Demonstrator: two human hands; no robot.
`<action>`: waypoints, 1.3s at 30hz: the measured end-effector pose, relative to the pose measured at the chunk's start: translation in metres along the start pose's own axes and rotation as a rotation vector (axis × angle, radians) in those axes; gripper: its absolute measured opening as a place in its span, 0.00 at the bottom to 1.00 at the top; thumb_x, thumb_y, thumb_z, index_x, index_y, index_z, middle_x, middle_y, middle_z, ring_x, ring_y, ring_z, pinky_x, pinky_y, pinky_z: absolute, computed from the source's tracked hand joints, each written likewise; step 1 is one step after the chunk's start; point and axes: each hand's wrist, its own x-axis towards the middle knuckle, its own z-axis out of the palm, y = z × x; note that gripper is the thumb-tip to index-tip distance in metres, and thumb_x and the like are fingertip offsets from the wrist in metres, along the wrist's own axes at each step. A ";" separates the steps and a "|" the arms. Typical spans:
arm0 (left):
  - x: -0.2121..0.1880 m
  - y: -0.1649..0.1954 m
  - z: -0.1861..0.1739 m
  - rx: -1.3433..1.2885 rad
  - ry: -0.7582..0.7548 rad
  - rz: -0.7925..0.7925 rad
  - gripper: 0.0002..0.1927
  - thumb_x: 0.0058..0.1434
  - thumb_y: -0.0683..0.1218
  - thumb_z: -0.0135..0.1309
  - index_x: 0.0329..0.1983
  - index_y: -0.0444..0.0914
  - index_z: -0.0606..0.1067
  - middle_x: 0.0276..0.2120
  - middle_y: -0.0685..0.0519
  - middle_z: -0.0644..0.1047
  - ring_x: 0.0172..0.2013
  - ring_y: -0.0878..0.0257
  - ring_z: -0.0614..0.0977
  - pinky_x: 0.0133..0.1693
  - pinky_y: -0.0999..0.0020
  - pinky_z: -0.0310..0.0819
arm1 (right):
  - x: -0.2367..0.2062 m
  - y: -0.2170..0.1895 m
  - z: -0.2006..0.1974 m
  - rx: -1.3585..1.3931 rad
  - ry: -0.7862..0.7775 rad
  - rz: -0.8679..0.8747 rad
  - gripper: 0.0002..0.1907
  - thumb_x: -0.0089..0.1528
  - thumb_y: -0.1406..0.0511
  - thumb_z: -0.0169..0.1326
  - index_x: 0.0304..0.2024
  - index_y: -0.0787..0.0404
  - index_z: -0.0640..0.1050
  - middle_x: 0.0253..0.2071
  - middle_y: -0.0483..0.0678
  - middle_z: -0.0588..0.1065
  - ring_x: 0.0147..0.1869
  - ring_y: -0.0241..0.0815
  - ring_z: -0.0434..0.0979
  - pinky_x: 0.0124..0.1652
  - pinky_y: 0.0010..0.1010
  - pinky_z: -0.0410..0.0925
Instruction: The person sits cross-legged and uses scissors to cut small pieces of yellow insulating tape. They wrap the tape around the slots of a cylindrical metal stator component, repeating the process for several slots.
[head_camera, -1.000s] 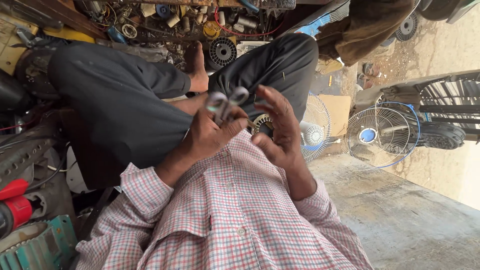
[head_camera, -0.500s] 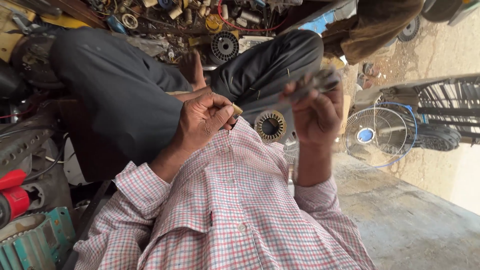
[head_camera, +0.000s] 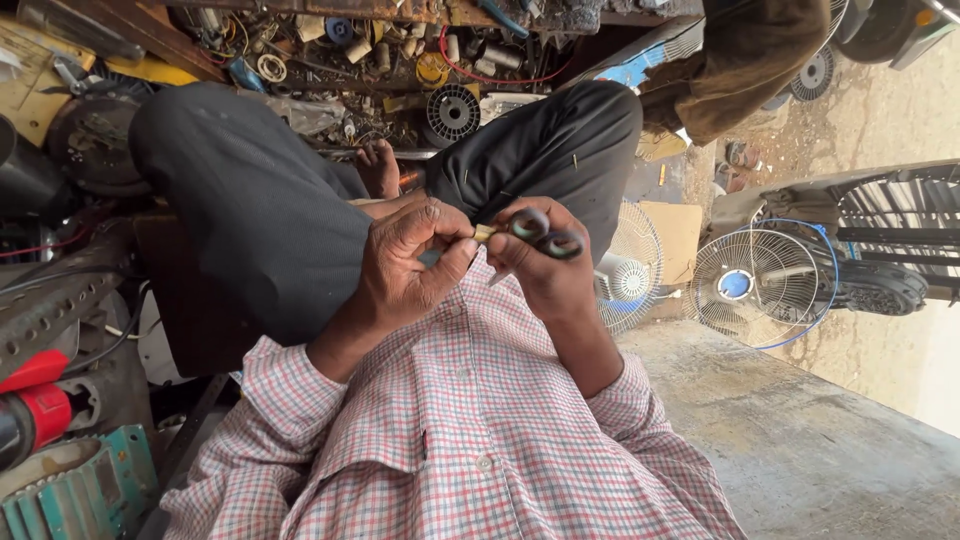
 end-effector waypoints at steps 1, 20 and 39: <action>0.001 0.001 0.000 -0.045 0.003 -0.013 0.06 0.68 0.39 0.58 0.43 0.33 0.74 0.38 0.52 0.77 0.36 0.70 0.81 0.40 0.78 0.80 | 0.002 -0.002 0.003 -0.095 -0.004 -0.055 0.11 0.63 0.73 0.64 0.47 0.67 0.77 0.40 0.51 0.80 0.39 0.36 0.80 0.37 0.25 0.74; -0.003 -0.007 -0.008 -0.316 0.106 -0.178 0.08 0.70 0.36 0.58 0.49 0.31 0.74 0.41 0.49 0.80 0.41 0.65 0.85 0.45 0.71 0.87 | 0.005 0.000 0.017 -0.402 -0.069 -0.378 0.21 0.62 0.73 0.66 0.55 0.66 0.74 0.47 0.49 0.78 0.50 0.35 0.79 0.49 0.24 0.75; -0.003 -0.008 -0.015 -0.125 0.069 -0.040 0.03 0.65 0.35 0.58 0.39 0.33 0.75 0.43 0.49 0.76 0.36 0.71 0.80 0.54 0.75 0.74 | -0.002 0.007 -0.013 -0.348 0.030 -0.415 0.09 0.70 0.69 0.57 0.50 0.69 0.80 0.43 0.47 0.71 0.44 0.34 0.68 0.46 0.24 0.64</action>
